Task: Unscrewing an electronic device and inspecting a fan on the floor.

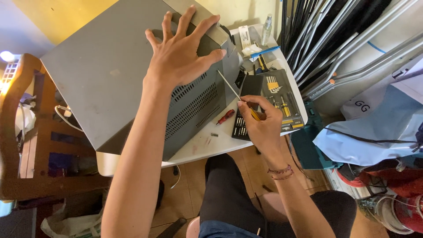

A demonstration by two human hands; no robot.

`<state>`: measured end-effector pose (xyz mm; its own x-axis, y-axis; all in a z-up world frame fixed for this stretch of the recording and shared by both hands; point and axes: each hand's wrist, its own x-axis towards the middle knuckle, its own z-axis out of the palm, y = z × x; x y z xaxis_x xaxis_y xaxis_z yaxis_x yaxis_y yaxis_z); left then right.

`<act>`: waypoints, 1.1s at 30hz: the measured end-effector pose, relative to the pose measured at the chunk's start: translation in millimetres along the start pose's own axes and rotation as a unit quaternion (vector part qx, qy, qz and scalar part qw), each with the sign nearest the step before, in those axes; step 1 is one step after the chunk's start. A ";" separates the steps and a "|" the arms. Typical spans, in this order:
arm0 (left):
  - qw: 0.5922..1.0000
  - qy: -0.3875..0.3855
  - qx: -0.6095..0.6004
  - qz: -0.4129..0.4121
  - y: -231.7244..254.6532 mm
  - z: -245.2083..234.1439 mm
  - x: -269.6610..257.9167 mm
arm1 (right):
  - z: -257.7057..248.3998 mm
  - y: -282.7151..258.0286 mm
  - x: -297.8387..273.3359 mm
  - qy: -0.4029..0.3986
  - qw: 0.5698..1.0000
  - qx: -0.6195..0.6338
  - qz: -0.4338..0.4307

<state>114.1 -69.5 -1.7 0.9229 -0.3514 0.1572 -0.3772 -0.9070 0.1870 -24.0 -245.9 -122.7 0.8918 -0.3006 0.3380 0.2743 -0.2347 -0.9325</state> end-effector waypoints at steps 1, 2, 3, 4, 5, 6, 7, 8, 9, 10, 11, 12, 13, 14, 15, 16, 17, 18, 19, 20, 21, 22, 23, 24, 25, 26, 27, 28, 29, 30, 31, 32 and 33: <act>1.000 -0.002 0.003 -0.002 0.5 -0.5 -0.1 | -3.0 -4.7 1.7 -0.014 1.000 -0.016 0.018; 1.000 -0.002 0.002 -0.001 1.0 -0.6 0.1 | -5.5 -10.4 4.8 -0.013 1.000 -0.016 0.018; 1.000 -0.001 0.005 -0.002 1.6 -0.2 -0.5 | -8.0 -16.0 6.7 -0.040 0.999 -0.018 0.024; 1.000 0.000 0.007 -0.003 2.1 0.1 -1.2 | -10.5 -21.7 8.6 -0.068 0.997 -0.019 0.029; 1.000 -0.001 0.007 -0.002 2.3 -0.3 -1.5 | -12.4 -26.3 12.5 -0.067 0.997 -0.019 0.030; 1.000 -0.003 0.004 -0.001 2.6 -0.9 -1.8 | -14.3 -31.0 16.6 -0.088 0.995 -0.017 0.038; 1.000 -0.005 0.001 0.000 3.5 -1.2 -1.9 | -16.7 -35.6 20.4 -0.108 0.993 -0.015 0.047; 1.000 -0.006 0.002 0.002 5.0 -1.9 -2.4 | -18.2 -38.6 19.1 -0.106 0.993 -0.014 0.048; 1.000 -0.010 0.003 0.003 5.8 -3.0 -3.2 | -19.1 -42.0 18.1 -0.097 0.994 -0.054 0.008; 1.000 -0.015 0.005 0.004 6.6 -4.4 -4.3 | -20.0 -45.7 16.9 -0.087 0.991 -0.094 -0.032; 1.000 -0.013 0.005 0.004 6.7 -4.6 -4.0 | -18.2 -47.4 17.7 -0.087 0.991 -0.093 -0.033; 1.000 -0.012 0.002 0.009 7.0 -4.9 -4.0 | -16.5 -49.3 18.1 -0.070 0.984 -0.135 -0.089; 1.000 -0.011 -0.002 0.013 7.2 -5.2 -4.8 | -14.8 -51.6 17.5 -0.054 0.972 -0.176 -0.144; 1.000 -0.010 -0.002 0.014 7.8 -4.9 -5.4 | -13.8 -48.0 15.7 -0.053 0.972 -0.176 -0.145; 1.000 -0.016 0.000 0.010 9.0 -6.2 -4.2 | -12.8 -44.9 15.6 -0.044 0.965 -0.190 -0.174; 1.000 -0.021 0.001 0.007 10.5 -7.9 -3.1 | -12.1 -42.2 15.6 -0.035 0.957 -0.204 -0.202; 1.000 -0.019 0.003 0.012 9.2 -8.0 -2.8 | -13.3 -41.3 16.4 -0.029 0.957 -0.204 -0.204; 1.000 -0.022 -0.006 0.015 7.8 -8.3 -2.3 | -14.6 -40.5 17.6 -0.038 0.966 -0.182 -0.182; 0.999 -0.022 -0.015 0.017 7.0 -8.4 -0.4 | -16.7 -39.2 20.7 -0.047 0.973 -0.161 -0.162; 1.000 -0.018 -0.014 0.021 9.8 -9.8 0.1 | -17.9 -36.1 22.4 -0.042 0.972 -0.162 -0.165; 0.999 -0.027 -0.013 0.011 11.5 -11.8 0.8 | -18.3 -33.4 25.3 -0.069 0.992 -0.085 -0.056; 0.999 -0.037 -0.012 0.001 12.6 -13.6 1.6 | -18.1 -30.4 28.4 -0.096 0.994 -0.007 0.054; 0.999 -0.035 -0.011 0.000 14.1 -15.4 2.5 | -18.1 -26.9 28.1 -0.097 0.994 -0.007 0.052; 0.999 -0.039 -0.011 0.001 15.2 -16.9 3.6 | -17.9 -23.1 28.0 -0.111 0.983 0.059 0.133; 0.999 -0.042 -0.012 0.002 16.6 -19.0 6.3 | -17.8 -19.5 29.4 -0.123 0.962 0.123 0.212; 0.999 -0.039 -0.011 0.003 13.0 -15.7 13.1 | -17.8 -23.2 29.4 -0.123 0.962 0.123 0.209; 0.999 -0.030 -0.008 0.012 9.8 -11.6 19.6 | -18.5 -26.4 28.7 -0.123 0.972 0.093 0.175; 1.000 -0.021 -0.004 0.021 6.5 -7.4 26.5 | -19.2 -29.6 28.4 -0.124 0.980 0.063 0.140; 1.000 -0.016 -0.003 0.024 5.3 -8.3 30.3 | -19.5 -34.6 29.4 -0.121 0.981 0.063 0.135; 0.999 -0.010 -0.007 0.030 4.0 -9.0 34.5 | -19.8 -39.2 30.5 -0.119 0.989 0.008 0.087; 0.999 -0.006 -0.011 0.034 2.2 -7.8 36.5 | -20.1 -43.1 29.5 -0.117 0.991 -0.046 0.041; 0.999 -0.004 -0.011 0.035 2.3 -9.0 38.9 | -20.1 -42.6 29.8 -0.115 0.991 -0.046 0.039; 0.999 0.002 -0.012 0.044 1.2 -8.4 39.3 | -19.3 -41.4 28.0 -0.113 0.991 -0.060 0.029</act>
<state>149.2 -82.4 12.8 0.8857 -0.4285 0.1785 -0.4587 -0.8668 0.1954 -17.4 -262.5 -72.2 0.9667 -0.1046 0.2336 0.1867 -0.3361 -0.9231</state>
